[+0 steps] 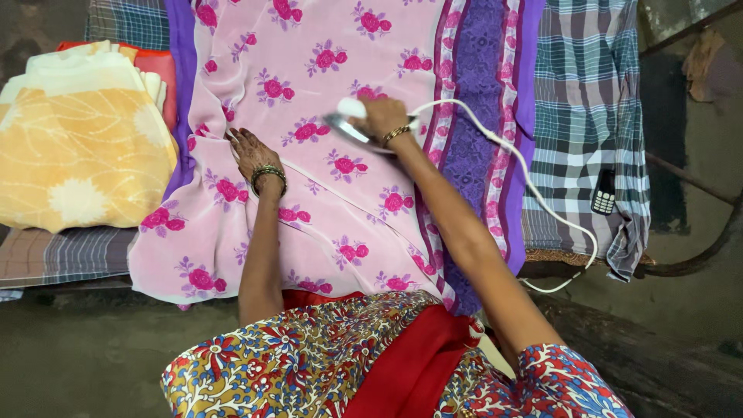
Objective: The person irons a floral-patterned cloth by hand using a steam iron. The person spreads the cloth flat on a surface and moves the iron back and forth over several sections of the fabric.
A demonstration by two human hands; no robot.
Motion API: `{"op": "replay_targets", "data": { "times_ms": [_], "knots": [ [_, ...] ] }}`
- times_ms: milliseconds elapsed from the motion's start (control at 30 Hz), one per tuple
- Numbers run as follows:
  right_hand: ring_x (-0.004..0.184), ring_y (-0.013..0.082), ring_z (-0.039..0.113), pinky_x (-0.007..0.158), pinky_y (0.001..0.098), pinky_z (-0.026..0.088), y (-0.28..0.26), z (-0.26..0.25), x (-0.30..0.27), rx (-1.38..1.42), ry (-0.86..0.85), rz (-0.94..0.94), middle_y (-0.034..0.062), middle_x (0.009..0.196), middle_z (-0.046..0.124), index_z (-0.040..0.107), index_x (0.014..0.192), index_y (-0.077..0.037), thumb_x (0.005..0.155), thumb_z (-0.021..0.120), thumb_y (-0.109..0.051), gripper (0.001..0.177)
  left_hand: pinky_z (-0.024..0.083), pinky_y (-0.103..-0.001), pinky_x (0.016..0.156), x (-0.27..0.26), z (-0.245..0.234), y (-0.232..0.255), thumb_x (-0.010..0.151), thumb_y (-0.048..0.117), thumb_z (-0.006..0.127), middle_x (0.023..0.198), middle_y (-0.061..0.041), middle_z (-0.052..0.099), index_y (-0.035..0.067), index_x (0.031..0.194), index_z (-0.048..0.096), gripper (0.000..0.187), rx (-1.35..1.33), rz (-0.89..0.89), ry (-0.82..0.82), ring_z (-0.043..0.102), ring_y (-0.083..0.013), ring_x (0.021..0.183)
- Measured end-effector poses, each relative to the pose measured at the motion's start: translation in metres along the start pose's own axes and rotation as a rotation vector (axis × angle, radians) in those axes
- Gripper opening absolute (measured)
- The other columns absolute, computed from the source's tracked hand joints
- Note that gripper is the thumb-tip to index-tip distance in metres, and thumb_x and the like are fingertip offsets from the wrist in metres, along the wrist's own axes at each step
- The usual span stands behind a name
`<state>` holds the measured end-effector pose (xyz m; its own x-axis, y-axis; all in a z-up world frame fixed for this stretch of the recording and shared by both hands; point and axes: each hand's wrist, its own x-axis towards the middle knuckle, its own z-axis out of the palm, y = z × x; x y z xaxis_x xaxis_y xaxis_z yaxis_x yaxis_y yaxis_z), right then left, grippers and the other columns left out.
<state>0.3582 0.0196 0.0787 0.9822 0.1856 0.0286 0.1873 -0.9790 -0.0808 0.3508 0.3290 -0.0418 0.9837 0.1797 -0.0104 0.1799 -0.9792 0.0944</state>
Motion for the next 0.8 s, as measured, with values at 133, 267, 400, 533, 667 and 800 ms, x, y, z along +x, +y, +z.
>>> {"op": "replay_targets", "data": {
  "times_ms": [133, 267, 400, 533, 667, 800],
  "knots": [
    [0.051, 0.0245, 0.063, 0.045, 0.0429, 0.046, -0.035, 0.004, 0.004, 0.033, -0.165, -0.222, 0.0051, 0.059, 0.064, 0.066, 0.106, -0.015, 0.087, 0.062, -0.068, 0.056, 0.022, -0.039, 0.124, -0.004, -0.021, 0.004, 0.095, 0.004, 0.043, 0.167, -0.021, 0.024, 0.007, 0.159, 0.034, 0.064, -0.145, -0.078, -0.044, 0.021, -0.0342, 0.154],
    [0.050, 0.0260, 0.063, 0.044, 0.0430, 0.044, -0.058, 0.011, 0.021, 0.047, 0.072, -0.020, 0.0055, 0.057, 0.063, 0.065, 0.100, -0.013, 0.088, 0.062, -0.069, 0.058, 0.035, -0.041, 0.116, -0.010, -0.048, 0.011, 0.092, -0.002, 0.045, 0.168, -0.019, 0.021, 0.019, 0.163, 0.027, 0.076, -0.240, -0.148, -0.149, 0.021, -0.0338, 0.156],
    [0.052, 0.0305, 0.065, 0.042, 0.0441, 0.044, -0.065, 0.008, 0.028, 0.119, 0.121, -0.224, 0.0098, 0.058, 0.065, 0.064, 0.099, -0.011, 0.088, 0.061, -0.071, 0.062, 0.028, -0.041, 0.122, -0.007, -0.040, 0.009, 0.089, 0.001, 0.048, 0.164, -0.021, 0.025, 0.016, 0.163, 0.026, 0.079, -0.118, -0.081, -0.039, 0.022, -0.0353, 0.154],
    [0.055, 0.0315, 0.067, 0.044, 0.0455, 0.045, -0.074, 0.008, 0.035, 0.101, 0.087, -0.250, 0.0104, 0.060, 0.066, 0.063, 0.100, -0.011, 0.089, 0.059, -0.071, 0.061, 0.024, -0.042, 0.123, -0.002, -0.026, 0.007, 0.088, 0.001, 0.047, 0.163, -0.023, 0.028, 0.009, 0.163, 0.024, 0.079, -0.128, -0.071, -0.032, 0.023, -0.0368, 0.152],
    [0.055, 0.0318, 0.067, 0.045, 0.0463, 0.046, -0.076, 0.006, 0.040, 0.126, 0.109, -0.287, 0.0098, 0.060, 0.067, 0.064, 0.100, -0.014, 0.088, 0.057, -0.072, 0.060, 0.022, -0.042, 0.124, -0.007, -0.019, 0.004, 0.092, 0.002, 0.046, 0.164, -0.025, 0.029, 0.009, 0.163, 0.028, 0.074, -0.183, -0.060, 0.020, 0.023, -0.0366, 0.153],
    [0.055, 0.0316, 0.067, 0.045, 0.0456, 0.046, -0.077, 0.003, 0.039, 0.102, 0.035, -0.236, 0.0115, 0.062, 0.067, 0.063, 0.101, -0.012, 0.091, 0.056, -0.071, 0.061, 0.020, -0.043, 0.126, -0.004, -0.024, 0.007, 0.099, 0.010, 0.046, 0.164, -0.026, 0.027, 0.008, 0.161, 0.033, 0.063, -0.192, -0.041, 0.018, 0.022, -0.0382, 0.154]
  ]
}}
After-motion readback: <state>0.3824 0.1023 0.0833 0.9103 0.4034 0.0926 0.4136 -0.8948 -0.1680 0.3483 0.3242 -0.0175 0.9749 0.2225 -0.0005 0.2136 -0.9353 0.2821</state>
